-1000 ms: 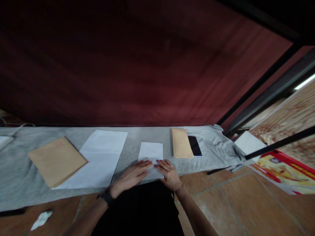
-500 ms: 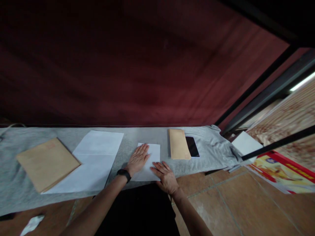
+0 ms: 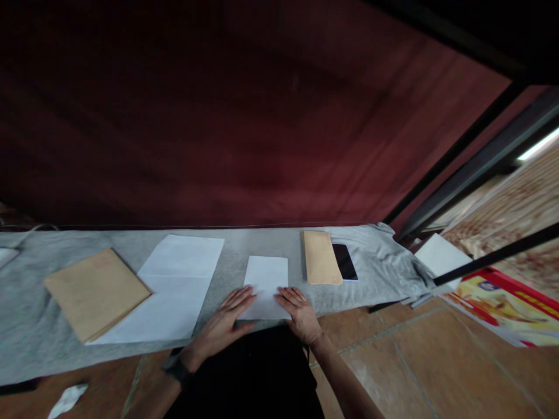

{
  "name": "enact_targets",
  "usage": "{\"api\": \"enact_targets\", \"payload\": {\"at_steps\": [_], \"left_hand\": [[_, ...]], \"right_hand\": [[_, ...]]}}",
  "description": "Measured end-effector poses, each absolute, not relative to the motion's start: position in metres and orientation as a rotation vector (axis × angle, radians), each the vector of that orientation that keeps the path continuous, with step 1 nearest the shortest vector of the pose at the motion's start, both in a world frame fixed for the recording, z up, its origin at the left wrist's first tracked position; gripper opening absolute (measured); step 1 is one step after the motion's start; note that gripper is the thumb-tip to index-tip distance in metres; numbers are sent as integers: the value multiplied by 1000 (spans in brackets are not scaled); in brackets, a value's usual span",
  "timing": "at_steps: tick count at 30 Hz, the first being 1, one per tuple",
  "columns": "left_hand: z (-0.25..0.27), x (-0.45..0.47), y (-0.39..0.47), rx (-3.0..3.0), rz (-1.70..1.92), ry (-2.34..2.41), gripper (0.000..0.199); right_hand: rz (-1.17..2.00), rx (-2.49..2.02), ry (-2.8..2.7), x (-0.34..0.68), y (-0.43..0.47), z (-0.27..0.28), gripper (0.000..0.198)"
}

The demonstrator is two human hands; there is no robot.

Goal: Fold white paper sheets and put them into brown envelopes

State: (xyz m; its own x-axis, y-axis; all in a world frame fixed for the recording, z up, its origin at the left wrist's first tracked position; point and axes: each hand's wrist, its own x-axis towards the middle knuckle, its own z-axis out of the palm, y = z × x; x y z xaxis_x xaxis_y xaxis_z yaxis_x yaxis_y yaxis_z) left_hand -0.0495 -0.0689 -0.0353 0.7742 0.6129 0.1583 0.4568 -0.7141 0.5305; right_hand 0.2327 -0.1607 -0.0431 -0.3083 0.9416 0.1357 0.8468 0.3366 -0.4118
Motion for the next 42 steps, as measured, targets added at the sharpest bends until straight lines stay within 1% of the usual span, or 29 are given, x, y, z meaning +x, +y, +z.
{"api": "enact_targets", "payload": {"at_steps": [2,5,8,10,12,17,20,23,26,30,36,39,42], "left_hand": [[-37,-49,-75,2610,405,782,65],[-43,-44,-75,2712,402,821,63],[-49,-41,-72,2755,417,886,72],[-50,-41,-71,2764,425,925,75],[-50,-41,-72,2765,429,938,74],[-47,-42,-73,2704,421,921,78],[-44,-42,-74,2663,450,911,72],[-41,-42,-74,2650,468,910,67],[-42,-41,-74,2656,471,902,68],[-45,-41,-73,2682,469,905,66],[-48,-41,-74,2709,494,906,61],[-49,-41,-74,2727,515,909,62],[-48,-42,-74,2752,511,906,62]], "right_hand": [[374,-1585,-2249,232,-160,-44,73],[349,-1603,-2206,231,-157,-47,78],[295,-1638,-2153,228,-151,-49,83],[274,-1649,-2138,226,-146,-50,84],[276,-1651,-2124,227,-144,-50,82],[340,-1659,-1954,237,-145,-46,66],[350,-1682,-1792,233,-137,-37,57],[358,-1646,-1844,212,-118,-29,46],[341,-1620,-2013,186,-96,-31,46],[273,-1727,-2088,173,-75,-45,51],[55,-1843,-2067,198,-59,-61,52],[-77,-1934,-2041,212,-48,-63,52],[-143,-2008,-2005,223,-39,-62,52]]}}
